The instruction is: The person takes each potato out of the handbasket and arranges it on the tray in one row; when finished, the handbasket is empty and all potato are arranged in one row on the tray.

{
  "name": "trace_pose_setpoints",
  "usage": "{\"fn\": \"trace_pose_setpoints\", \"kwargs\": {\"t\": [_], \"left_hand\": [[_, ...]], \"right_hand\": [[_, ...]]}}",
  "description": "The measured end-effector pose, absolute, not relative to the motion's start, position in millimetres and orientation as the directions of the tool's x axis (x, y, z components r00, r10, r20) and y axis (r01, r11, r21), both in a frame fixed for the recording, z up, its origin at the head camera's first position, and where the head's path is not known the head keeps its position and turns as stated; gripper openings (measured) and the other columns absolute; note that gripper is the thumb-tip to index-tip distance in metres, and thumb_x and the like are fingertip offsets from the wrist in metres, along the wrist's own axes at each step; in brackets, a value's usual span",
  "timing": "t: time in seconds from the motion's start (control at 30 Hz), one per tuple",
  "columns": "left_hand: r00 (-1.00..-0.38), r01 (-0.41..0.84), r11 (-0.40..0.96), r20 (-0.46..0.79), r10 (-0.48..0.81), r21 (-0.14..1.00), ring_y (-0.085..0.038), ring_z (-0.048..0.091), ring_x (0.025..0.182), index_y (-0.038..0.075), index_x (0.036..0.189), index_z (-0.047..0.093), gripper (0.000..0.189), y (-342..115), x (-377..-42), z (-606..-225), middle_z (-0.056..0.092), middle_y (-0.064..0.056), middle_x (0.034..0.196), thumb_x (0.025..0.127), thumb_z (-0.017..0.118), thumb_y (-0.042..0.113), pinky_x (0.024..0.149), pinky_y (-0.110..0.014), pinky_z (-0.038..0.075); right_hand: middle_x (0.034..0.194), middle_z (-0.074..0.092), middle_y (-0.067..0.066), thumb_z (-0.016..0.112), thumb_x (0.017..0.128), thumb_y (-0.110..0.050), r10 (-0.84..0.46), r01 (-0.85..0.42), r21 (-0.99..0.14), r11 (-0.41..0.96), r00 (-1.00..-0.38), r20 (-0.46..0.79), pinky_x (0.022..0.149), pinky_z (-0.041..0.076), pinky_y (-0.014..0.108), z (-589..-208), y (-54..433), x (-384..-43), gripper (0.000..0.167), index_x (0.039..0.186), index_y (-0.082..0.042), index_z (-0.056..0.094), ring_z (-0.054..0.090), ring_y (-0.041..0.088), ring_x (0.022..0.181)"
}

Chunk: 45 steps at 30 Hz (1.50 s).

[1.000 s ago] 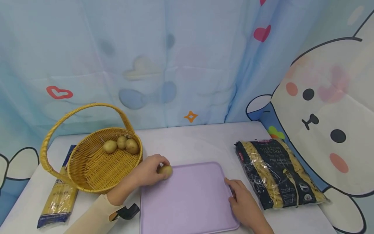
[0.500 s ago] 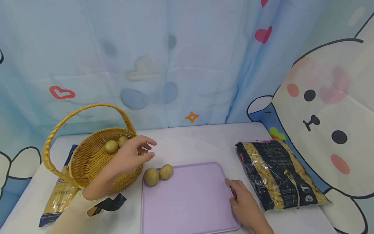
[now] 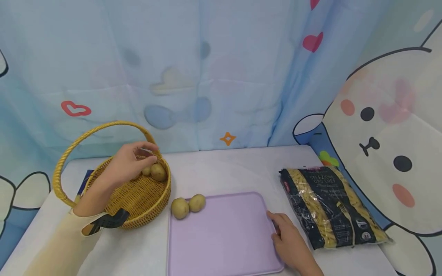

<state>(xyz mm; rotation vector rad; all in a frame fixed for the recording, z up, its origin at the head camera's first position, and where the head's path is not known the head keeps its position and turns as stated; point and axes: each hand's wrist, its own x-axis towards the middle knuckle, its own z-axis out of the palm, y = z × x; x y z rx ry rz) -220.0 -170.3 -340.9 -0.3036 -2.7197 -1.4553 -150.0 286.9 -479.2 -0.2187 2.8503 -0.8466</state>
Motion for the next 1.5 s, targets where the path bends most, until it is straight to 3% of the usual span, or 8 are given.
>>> {"fn": "trace_pose_setpoints", "kwargs": {"t": [0.13,0.33,0.57,0.8,1.07,1.23,1.5], "left_hand": [[-0.988,0.137,0.539,0.074,0.136,0.831,-0.029,0.059,0.111,0.007,0.125,0.061,0.034,-184.3,-231.9,-348.4,0.059,-0.013,0.126,0.095,0.063,0.023,0.086,-0.045,0.049],[-0.99,0.119,0.567,0.051,0.134,0.815,-0.037,0.055,0.115,-0.005,0.123,0.059,0.035,-197.6,-241.0,-365.0,0.059,-0.022,0.123,0.093,0.063,0.011,0.095,-0.049,0.044],[-0.99,0.074,0.636,-0.019,0.138,0.768,-0.038,0.057,0.109,-0.007,0.121,0.062,0.036,-201.2,-250.5,-389.6,0.057,-0.024,0.128,0.088,0.064,0.007,0.08,-0.042,0.05],[-0.978,0.141,0.738,-0.023,0.208,0.66,-0.039,0.057,0.112,-0.007,0.115,0.067,0.029,-198.3,-258.8,-404.9,0.062,-0.023,0.121,0.089,0.065,0.006,0.087,-0.048,0.049],[-0.952,0.189,0.764,-0.077,0.297,0.617,-0.021,0.059,0.08,-0.007,0.114,0.065,0.036,-190.9,-261.8,-411.5,0.066,-0.014,0.097,0.081,0.072,0.005,0.071,-0.035,0.049],[-0.943,0.216,0.787,-0.087,0.322,0.577,-0.024,0.059,0.087,-0.006,0.114,0.064,0.041,-187.2,-260.3,-412.0,0.065,-0.015,0.103,0.077,0.076,0.007,0.076,-0.038,0.05],[-0.95,0.15,0.742,-0.113,0.291,0.653,-0.032,0.056,0.104,-0.005,0.112,0.06,0.04,-182.1,-260.7,-416.8,0.061,-0.018,0.113,0.076,0.076,0.005,0.087,-0.043,0.047]], "right_hand": [[0.124,0.054,0.012,0.062,0.086,0.004,-0.183,-0.095,-0.556,0.826,-0.977,-0.106,0.078,0.048,0.039,-478.0,286.6,-148.4,0.055,0.139,-0.001,0.049,0.052,0.019,0.091],[0.131,0.052,0.014,0.061,0.087,0.004,-0.193,-0.11,-0.556,0.824,-0.977,-0.092,0.085,0.05,0.044,-478.8,285.6,-147.0,0.054,0.139,-0.002,0.049,0.056,0.022,0.102],[0.135,0.049,0.016,0.06,0.088,0.004,-0.208,-0.122,-0.564,0.816,-0.974,-0.089,0.092,0.048,0.049,-479.5,286.5,-146.1,0.054,0.141,-0.002,0.047,0.054,0.033,0.117],[0.138,0.047,0.017,0.058,0.089,0.005,-0.247,-0.173,-0.558,0.812,-0.967,-0.06,0.098,0.042,0.053,-480.7,286.2,-145.9,0.054,0.141,0.001,0.046,0.047,0.041,0.126],[0.138,0.046,0.017,0.058,0.089,0.006,-0.252,-0.184,-0.557,0.81,-0.967,-0.046,0.097,0.043,0.053,-482.1,287.8,-147.7,0.054,0.141,0.0,0.046,0.047,0.04,0.126],[0.139,0.045,0.017,0.057,0.09,0.004,-0.237,-0.158,-0.554,0.817,-0.969,-0.074,0.099,0.041,0.054,-482.3,287.4,-148.1,0.054,0.142,0.0,0.044,0.045,0.041,0.128],[0.139,0.045,0.018,0.057,0.089,0.005,-0.238,-0.165,-0.547,0.821,-0.969,-0.064,0.1,0.04,0.054,-481.9,287.3,-147.7,0.054,0.141,0.001,0.045,0.045,0.041,0.128]]}}
